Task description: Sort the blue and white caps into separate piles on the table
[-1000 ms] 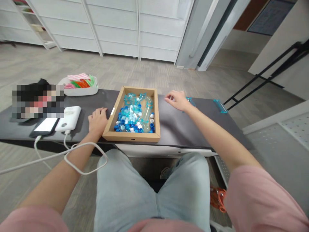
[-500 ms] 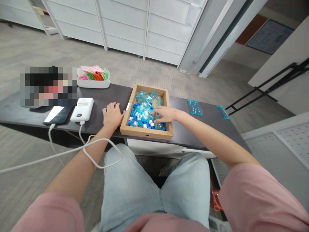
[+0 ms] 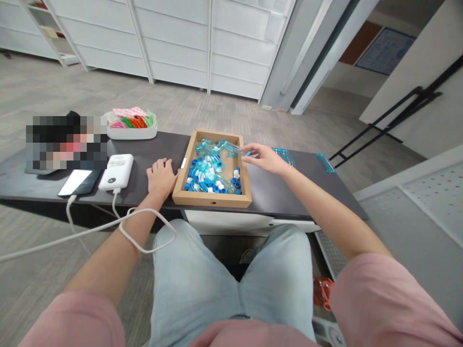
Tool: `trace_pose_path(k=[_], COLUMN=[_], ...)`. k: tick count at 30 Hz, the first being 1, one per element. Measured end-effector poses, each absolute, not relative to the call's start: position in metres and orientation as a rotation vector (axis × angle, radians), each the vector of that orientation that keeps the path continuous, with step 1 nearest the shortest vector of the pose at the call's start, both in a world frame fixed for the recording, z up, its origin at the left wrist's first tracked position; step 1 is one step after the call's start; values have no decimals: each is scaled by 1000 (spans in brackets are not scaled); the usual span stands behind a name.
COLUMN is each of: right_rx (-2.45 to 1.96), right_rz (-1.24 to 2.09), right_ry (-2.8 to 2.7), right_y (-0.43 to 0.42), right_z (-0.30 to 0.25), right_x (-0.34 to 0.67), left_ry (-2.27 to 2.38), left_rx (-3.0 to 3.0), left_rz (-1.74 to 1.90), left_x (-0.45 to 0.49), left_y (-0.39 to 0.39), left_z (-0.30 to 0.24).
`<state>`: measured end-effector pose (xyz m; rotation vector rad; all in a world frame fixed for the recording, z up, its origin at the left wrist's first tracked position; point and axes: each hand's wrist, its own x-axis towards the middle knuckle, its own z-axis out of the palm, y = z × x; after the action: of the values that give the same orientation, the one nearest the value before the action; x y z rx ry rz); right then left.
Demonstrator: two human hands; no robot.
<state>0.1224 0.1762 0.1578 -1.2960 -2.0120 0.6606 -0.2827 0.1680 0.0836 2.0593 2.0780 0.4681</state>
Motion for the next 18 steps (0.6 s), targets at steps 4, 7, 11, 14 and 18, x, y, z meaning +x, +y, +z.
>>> trace_pose_path(k=[4,7,11,14,18], right_rx=[-1328,-1408,-1568,-1727,-2004], right_rz=[521,411,223,138,88], right_ry=[-1771,-1600,-1380,-1278,-1361], right_y=[177,171,153,137,121], right_z=[148,133,107,86,63], right_x=[190,252,336,387,427], left_ry=[2061,2103,2142,2218,2292], left_rx=[2086,2090,2102,2105,2113], left_rz=[458,390,275,213,96], left_x=[-286,-289,-293,-297,-308], left_y=[168,172,178,182,191], left_z=[83,81,76,72,64])
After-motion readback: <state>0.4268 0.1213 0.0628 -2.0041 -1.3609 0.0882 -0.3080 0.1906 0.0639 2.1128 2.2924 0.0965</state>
